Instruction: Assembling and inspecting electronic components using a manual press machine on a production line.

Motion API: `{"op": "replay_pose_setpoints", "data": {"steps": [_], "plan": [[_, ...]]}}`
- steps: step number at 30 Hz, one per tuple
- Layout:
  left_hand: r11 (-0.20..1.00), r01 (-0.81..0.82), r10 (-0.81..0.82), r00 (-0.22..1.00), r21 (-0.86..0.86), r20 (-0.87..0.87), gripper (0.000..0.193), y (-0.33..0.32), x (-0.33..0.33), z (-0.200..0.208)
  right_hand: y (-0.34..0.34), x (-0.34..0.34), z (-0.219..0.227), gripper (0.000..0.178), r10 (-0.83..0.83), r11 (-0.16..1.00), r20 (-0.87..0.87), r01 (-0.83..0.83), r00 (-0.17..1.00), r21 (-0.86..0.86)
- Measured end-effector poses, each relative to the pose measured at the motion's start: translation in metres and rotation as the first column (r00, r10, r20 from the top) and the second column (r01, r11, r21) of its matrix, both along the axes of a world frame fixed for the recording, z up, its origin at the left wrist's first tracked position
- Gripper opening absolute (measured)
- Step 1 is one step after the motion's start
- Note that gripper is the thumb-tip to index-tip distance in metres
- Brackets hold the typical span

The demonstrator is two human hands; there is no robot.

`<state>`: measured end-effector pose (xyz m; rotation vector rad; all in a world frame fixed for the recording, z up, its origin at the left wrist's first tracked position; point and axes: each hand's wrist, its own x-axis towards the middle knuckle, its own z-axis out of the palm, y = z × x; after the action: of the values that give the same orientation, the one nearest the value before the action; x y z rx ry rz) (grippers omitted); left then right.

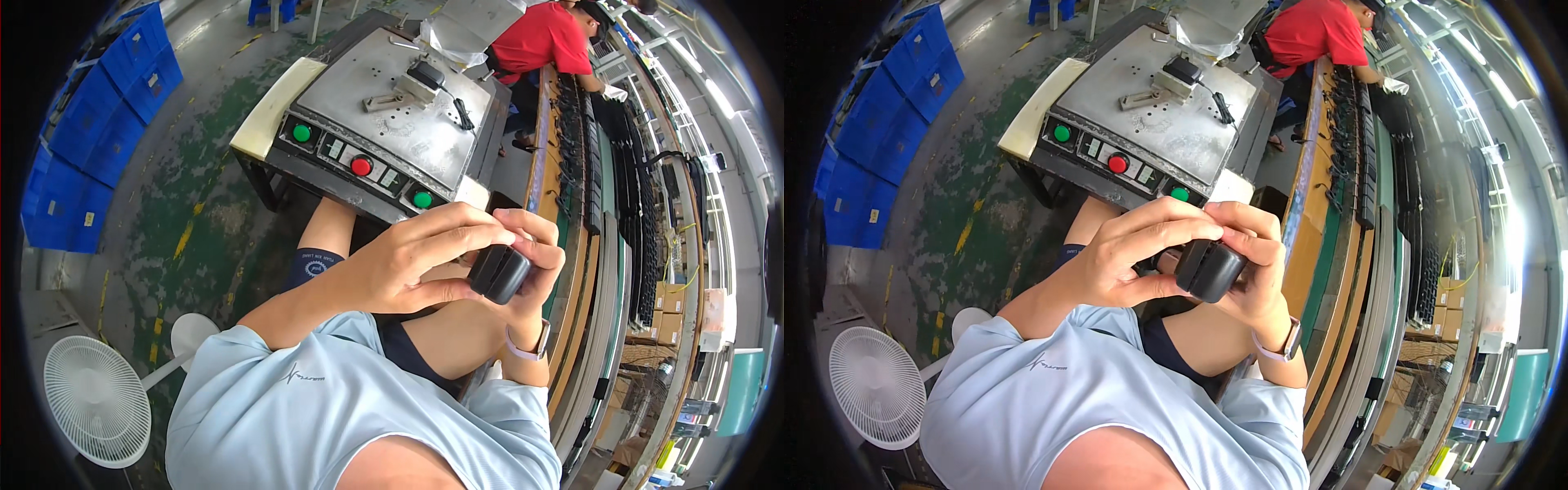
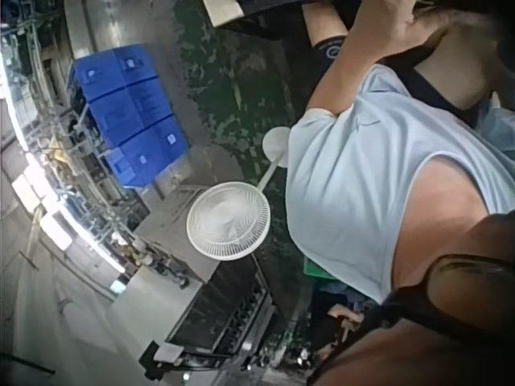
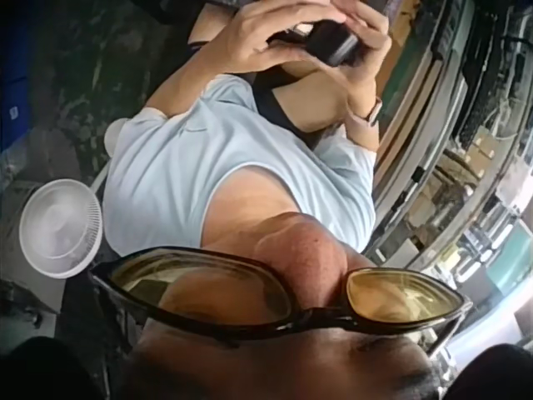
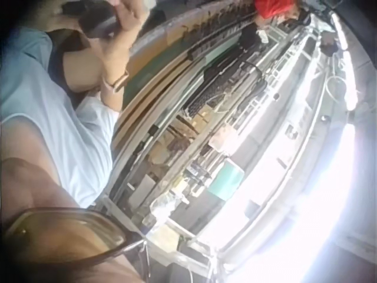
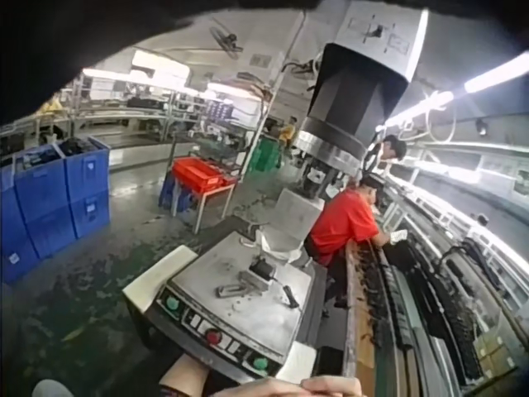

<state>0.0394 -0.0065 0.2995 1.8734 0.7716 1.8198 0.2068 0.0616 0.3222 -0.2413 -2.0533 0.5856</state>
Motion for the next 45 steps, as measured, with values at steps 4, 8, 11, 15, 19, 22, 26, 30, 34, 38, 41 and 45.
{"op": "replay_pose_setpoints", "data": {"steps": [4, 8, 11, 15, 19, 22, 26, 30, 34, 38, 41, 45], "plan": [[0.998, 0.000, 0.002, 0.999, -0.056, 0.037, 0.051, -0.005, -0.003, 0.003, -0.001, 0.015, 0.010, 0.069, -0.084, 0.992, 0.193, 0.065, 0.978, 0.107], [0.999, 0.002, 0.000, 0.999, -0.047, 0.037, 0.051, -0.005, -0.005, -0.001, -0.015, 0.015, 0.006, 0.071, -0.130, 0.991, 0.189, 0.133, 0.973, -0.001], [0.998, 0.003, -0.002, 1.000, -0.057, 0.031, 0.051, -0.006, -0.007, -0.002, -0.019, 0.015, 0.009, 0.069, -0.130, 0.989, 0.203, 0.142, 0.970, -0.045], [0.996, 0.003, -0.002, 1.000, -0.085, 0.010, 0.053, -0.009, -0.012, -0.001, -0.021, 0.014, 0.013, 0.065, -0.084, 0.993, 0.241, 0.102, 0.967, -0.062], [0.997, 0.007, -0.013, 0.997, -0.073, -0.081, 0.053, -0.008, -0.020, 0.001, -0.020, 0.006, 0.011, 0.064, -0.084, 0.995, 0.191, 0.094, 0.978, -0.041], [0.995, 0.046, -0.047, 0.999, -0.086, -0.006, 0.052, -0.006, -0.018, -0.010, -0.017, 0.002, 0.008, 0.061, -0.121, 0.990, 0.158, 0.106, 0.980, 0.097], [0.988, 0.091, -0.072, 0.985, -0.122, 0.154, 0.053, -0.009, -0.011, -0.012, -0.012, -0.005, 0.007, 0.057, -0.179, 0.946, 0.123, 0.136, 0.976, 0.295], [0.974, 0.108, -0.020, 0.917, -0.198, 0.398, 0.055, -0.017, -0.002, -0.007, -0.012, -0.010, 0.012, 0.050, -0.255, 0.863, 0.123, 0.168, 0.959, 0.475], [0.973, 0.105, -0.050, 0.966, -0.208, 0.252, 0.058, -0.018, -0.015, -0.023, -0.013, -0.002, 0.022, 0.046, -0.062, 0.989, 0.283, 0.096, 0.957, -0.108], [0.977, 0.024, 0.019, 0.980, -0.212, 0.200, 0.056, -0.021, -0.013, -0.025, -0.015, 0.000, 0.015, 0.046, -0.041, 0.969, 0.271, 0.104, 0.962, -0.222], [0.981, 0.015, 0.025, 0.979, -0.193, 0.204, 0.054, -0.018, -0.012, -0.025, -0.016, 0.001, 0.011, 0.046, -0.040, 0.964, 0.249, 0.103, 0.968, -0.244], [0.991, 0.046, -0.007, 0.955, -0.125, 0.296, 0.049, -0.015, -0.013, -0.028, -0.017, 0.000, 0.013, 0.047, -0.045, 0.981, 0.233, 0.086, 0.972, -0.172]]}}
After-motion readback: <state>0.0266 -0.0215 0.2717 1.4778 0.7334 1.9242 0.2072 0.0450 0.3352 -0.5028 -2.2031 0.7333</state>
